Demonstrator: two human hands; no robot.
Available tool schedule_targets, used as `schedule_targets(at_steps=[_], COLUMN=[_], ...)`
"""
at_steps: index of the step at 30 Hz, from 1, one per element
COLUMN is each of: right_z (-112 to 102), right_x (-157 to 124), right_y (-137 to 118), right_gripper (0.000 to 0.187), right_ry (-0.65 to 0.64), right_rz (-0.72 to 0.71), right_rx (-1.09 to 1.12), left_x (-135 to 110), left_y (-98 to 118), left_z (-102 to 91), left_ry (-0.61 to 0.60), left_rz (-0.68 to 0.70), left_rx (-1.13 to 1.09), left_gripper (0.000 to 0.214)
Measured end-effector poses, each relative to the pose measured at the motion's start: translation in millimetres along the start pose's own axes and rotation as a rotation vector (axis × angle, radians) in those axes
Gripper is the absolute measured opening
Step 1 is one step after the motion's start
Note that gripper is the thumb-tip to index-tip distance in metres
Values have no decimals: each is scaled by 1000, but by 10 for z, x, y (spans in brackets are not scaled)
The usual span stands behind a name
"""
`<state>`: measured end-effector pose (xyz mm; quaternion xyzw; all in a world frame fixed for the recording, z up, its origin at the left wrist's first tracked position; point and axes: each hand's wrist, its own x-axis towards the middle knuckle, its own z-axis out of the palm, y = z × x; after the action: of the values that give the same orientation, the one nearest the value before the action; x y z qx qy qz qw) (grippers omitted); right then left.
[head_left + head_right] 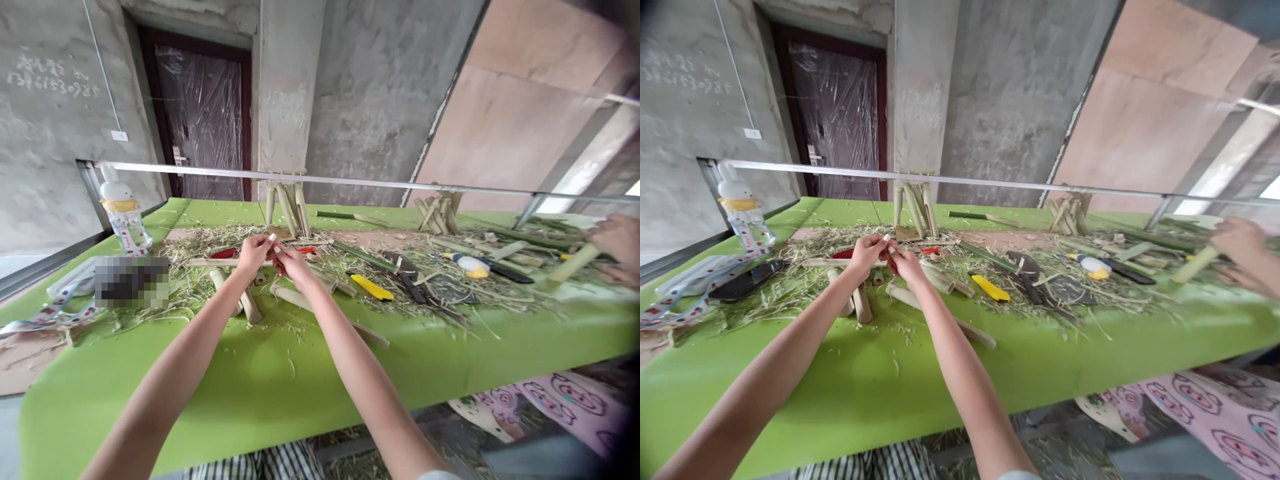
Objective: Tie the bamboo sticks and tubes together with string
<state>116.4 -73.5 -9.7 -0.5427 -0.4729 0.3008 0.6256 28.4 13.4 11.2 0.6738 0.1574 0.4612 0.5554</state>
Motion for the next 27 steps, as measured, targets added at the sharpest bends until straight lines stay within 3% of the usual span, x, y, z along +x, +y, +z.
schedule_targets(at_steps=[3, 5, 7, 10, 16, 21, 24, 27], right_z=[-103, -146, -155, -153, -383, -585, -616, -609], right_x=[54, 140, 245, 359, 261, 173, 194, 205], right_y=[6, 23, 58, 115, -4, -97, -62, -48], right_gripper=[12, 13, 23, 20, 13, 11, 12, 20], right_ry=[191, 219, 79, -113, -61, 46, 109, 126], right_rz=[-125, -176, -121, -5, -35, 237, 327, 336], right_rx=[-446, -657, -747, -761, -615, 101, 210, 226], left_x=[35, 56, 67, 70, 42, -119, -217, -262], left_y=[72, 111, 124, 112, 174, 244, 208, 149], left_z=[-58, -116, -169, -215, -231, -230, -200, -162], left_ry=[136, 173, 177, 149, -80, -175, -199, -204], left_rz=[-31, -56, -78, -119, -131, -44, 92, 166], left_rx=[-60, -86, -112, -133, 214, 492, 758, 881], left_gripper=[15, 13, 9, 34, 18, 20, 28, 32])
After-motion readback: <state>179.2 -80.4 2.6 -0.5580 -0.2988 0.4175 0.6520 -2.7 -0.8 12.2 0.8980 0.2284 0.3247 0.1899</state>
